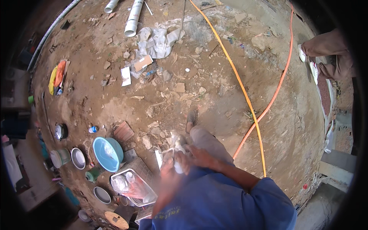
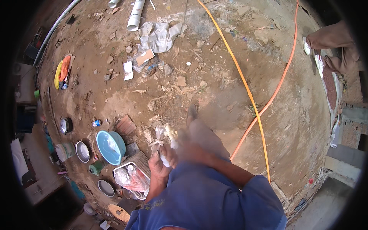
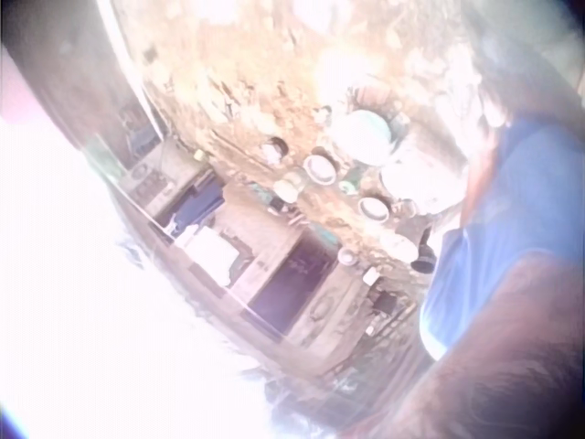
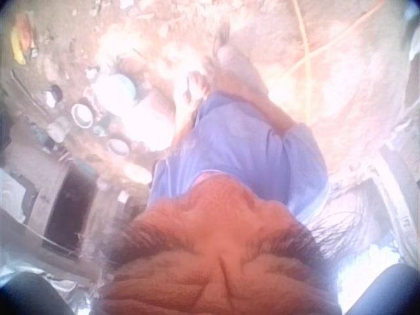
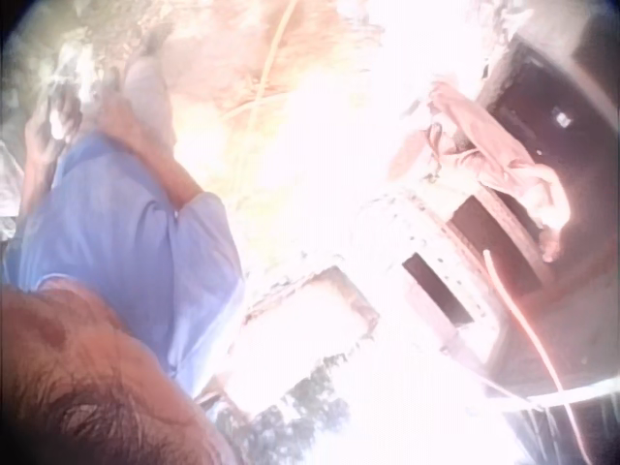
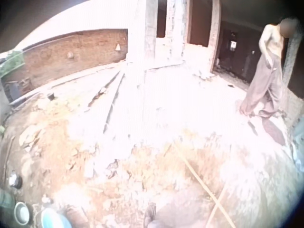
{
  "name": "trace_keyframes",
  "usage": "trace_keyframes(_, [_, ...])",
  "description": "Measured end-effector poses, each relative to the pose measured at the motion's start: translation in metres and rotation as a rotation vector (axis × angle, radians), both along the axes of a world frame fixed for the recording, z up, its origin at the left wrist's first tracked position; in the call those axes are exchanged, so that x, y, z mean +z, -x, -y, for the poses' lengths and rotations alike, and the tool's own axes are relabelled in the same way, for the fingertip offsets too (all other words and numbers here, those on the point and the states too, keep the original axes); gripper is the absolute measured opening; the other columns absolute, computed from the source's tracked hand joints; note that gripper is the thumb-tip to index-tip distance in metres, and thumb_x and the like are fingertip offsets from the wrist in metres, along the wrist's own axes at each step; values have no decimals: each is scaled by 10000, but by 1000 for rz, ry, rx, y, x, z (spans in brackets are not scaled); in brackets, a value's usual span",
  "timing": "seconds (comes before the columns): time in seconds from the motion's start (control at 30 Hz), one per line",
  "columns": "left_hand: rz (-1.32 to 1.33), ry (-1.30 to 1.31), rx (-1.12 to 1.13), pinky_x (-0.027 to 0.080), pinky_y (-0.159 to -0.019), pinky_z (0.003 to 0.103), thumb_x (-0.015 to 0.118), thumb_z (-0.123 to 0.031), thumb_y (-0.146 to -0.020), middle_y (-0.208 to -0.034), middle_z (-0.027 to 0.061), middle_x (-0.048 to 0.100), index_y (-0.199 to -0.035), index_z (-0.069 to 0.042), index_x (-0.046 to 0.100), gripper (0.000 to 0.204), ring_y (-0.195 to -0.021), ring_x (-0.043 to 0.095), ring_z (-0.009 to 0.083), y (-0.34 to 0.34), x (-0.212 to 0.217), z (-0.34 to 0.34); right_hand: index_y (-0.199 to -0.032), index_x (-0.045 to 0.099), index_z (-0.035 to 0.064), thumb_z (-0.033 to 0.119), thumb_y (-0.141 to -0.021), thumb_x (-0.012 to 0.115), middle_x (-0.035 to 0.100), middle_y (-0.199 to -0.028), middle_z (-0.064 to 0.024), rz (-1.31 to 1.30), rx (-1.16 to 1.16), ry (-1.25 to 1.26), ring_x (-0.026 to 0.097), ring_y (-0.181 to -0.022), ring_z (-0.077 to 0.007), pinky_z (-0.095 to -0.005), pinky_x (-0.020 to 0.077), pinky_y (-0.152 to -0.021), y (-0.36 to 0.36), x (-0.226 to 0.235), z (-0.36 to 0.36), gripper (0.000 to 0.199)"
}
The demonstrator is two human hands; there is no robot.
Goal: The person walks from a cluttered room into a yard, picks up a white plastic plumbing connector, and attempts to fit it onto a pipe fitting on the wall. They then walk around the yard holding the parts.
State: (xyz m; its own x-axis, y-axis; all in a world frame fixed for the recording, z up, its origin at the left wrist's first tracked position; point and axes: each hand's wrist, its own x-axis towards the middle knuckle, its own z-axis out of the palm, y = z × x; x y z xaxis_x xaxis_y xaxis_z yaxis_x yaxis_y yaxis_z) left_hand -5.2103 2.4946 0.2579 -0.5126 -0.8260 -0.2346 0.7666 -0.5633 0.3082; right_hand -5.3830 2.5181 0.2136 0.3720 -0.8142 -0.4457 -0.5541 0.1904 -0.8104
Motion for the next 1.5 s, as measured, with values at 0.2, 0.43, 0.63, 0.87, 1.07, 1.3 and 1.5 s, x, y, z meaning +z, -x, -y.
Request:
trace_keyframes(0.2, [70,-32,24,466,-490,365,635,-354,-941,-758,97,506,-911,-23,586,336,-605,517,231,17,-11,64,-1192,600,37,305,-910,594,614,-1206,-212,84,-8,-34,614,-1095,-370,-439,491,-927,14,-32,63,389])
trace_keyframes(0.43, [92,-54,22,449,-493,346,622,-363,-955,-770,84,488,-944,-40,583,326,-630,493,212,49,-12,136,-1245,589,55,288,-889,635,619,-1214,-179,77,108,48,617,-1109,-373,-448,515,-904,38,-71,125,428])
trace_keyframes(0.63, [149,-44,100,463,-507,353,605,-373,-969,-768,84,484,-932,-38,567,339,-644,504,210,65,-19,202,-1212,591,27,209,-861,663,633,-1181,-178,-42,75,140,626,-1077,-369,-449,520,-883,62,-88,181,402])
trace_keyframes(0.87, [89,-58,74,452,-498,357,613,-369,-963,-774,86,485,-938,-35,577,337,-644,503,212,54,-46,281,-1170,588,10,219,-854,687,633,-1160,-182,-55,49,110,622,-1072,-373,-451,516,-883,68,-91,259,391])
trace_keyframes(1.07, [62,-99,-9,442,-493,360,628,-382,-950,-779,86,488,-939,-34,583,351,-639,499,219,40,-86,364,-1171,595,33,255,-862,690,633,-1143,-173,-145,44,155,626,-1057,-368,-454,515,-876,55,-117,343,392])
trace_keyframes(1.3, [33,-121,-69,446,-497,365,585,-367,-980,-780,92,483,-957,-46,588,322,-625,490,220,20,-108,452,-1233,579,81,264,-865,677,636,-1149,-150,-160,21,-58,627,-1051,-369,-465,518,-869,40,-151,428,423])
trace_keyframes(1.5, [42,-179,-4,441,-492,356,589,-357,-981,-767,94,479,-935,-32,578,328,-611,491,219,32,-125,495,-1229,584,90,287,-874,679,637,-1137,-170,-299,-30,40,630,-1035,-378,-464,519,-871,67,-157,478,417])
